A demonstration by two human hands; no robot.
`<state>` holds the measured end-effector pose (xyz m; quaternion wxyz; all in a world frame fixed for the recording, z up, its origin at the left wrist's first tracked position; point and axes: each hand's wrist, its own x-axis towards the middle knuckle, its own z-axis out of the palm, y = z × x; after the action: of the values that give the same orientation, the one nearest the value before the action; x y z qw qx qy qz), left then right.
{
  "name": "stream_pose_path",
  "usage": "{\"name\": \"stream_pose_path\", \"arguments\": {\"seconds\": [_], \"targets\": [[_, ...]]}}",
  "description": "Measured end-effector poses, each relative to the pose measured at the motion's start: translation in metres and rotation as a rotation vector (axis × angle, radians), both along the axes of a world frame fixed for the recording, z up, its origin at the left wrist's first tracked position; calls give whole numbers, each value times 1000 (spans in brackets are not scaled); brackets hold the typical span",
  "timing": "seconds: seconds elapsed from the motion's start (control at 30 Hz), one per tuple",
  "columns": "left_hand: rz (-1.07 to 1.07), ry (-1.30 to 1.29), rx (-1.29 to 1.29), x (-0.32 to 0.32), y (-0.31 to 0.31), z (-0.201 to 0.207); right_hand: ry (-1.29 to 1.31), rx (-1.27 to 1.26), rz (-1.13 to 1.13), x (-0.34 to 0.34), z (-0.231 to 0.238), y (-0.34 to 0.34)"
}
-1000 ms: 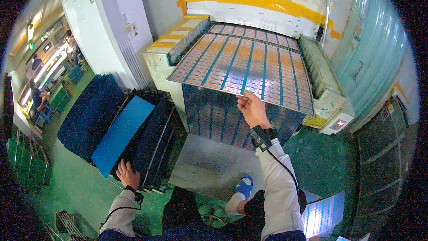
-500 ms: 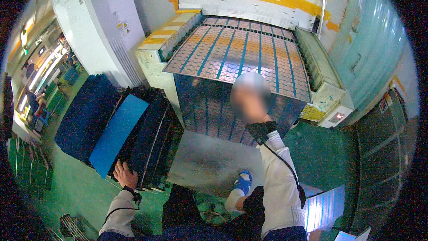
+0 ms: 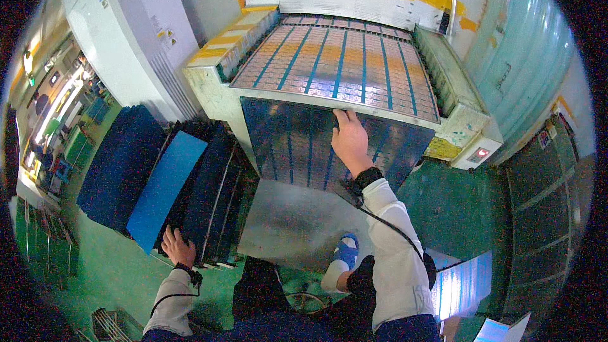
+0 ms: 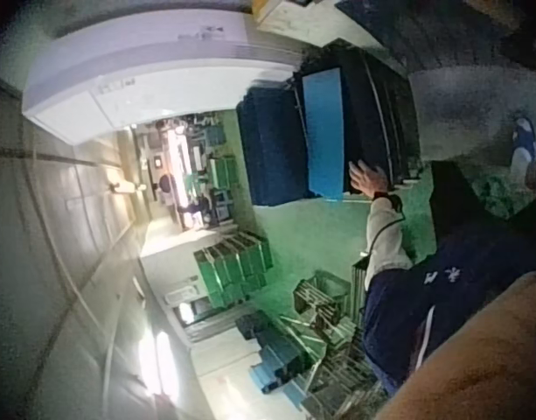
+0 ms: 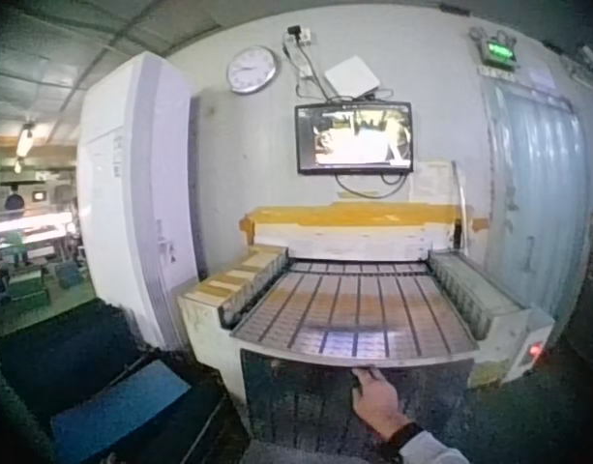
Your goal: Feeding printed metal sheets from a stack into an industrial printing or processing machine.
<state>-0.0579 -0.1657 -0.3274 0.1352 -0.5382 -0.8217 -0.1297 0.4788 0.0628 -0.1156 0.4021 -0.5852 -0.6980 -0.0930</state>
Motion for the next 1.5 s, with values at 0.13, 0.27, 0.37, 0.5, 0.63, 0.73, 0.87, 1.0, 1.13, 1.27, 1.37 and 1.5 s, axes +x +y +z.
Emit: {"name": "stream_pose_path", "arguments": {"seconds": [0.13, 0.27, 0.37, 0.5, 0.63, 0.73, 0.87, 1.0, 1.13, 1.27, 1.37, 1.5], "targets": [[-4, 10, 13, -3, -1, -3, -83, 29, -10, -6, 5, -2], [-10, 14, 23, -4, -3, -2, -162, 59, -40, -13, 4, -7], [-22, 22, 32, -1, -4, 0, -184, 74, -44, -11, 4, -7], [-22, 23, 38, -1, -3, -1, -194, 110, -44, -16, 2, -8], [-24, 10, 49, -3, -5, -3, -205, 101, -49, -20, 2, -15], [-27, 49, 52, -7, -6, -9, -212, 84, -52, -23, 4, -23], [-16, 55, 39, -10, -6, -15, -229, 114, -51, -24, 6, -33], [-24, 0, -4, 0, -9, -6, -223, 70, -43, -23, 10, -43], [-25, 17, 38, -5, -11, -10, -181, 8, 4, -29, 20, -57], [-20, -4, 87, -14, -18, -4, -242, -35, 66, -49, 25, -65], [-7, 60, 176, -40, -26, -11, -169, -68, 153, -61, 24, -69], [-44, -24, 144, -24, -31, 12, -96, -196, 196, -55, 23, -81]]}}
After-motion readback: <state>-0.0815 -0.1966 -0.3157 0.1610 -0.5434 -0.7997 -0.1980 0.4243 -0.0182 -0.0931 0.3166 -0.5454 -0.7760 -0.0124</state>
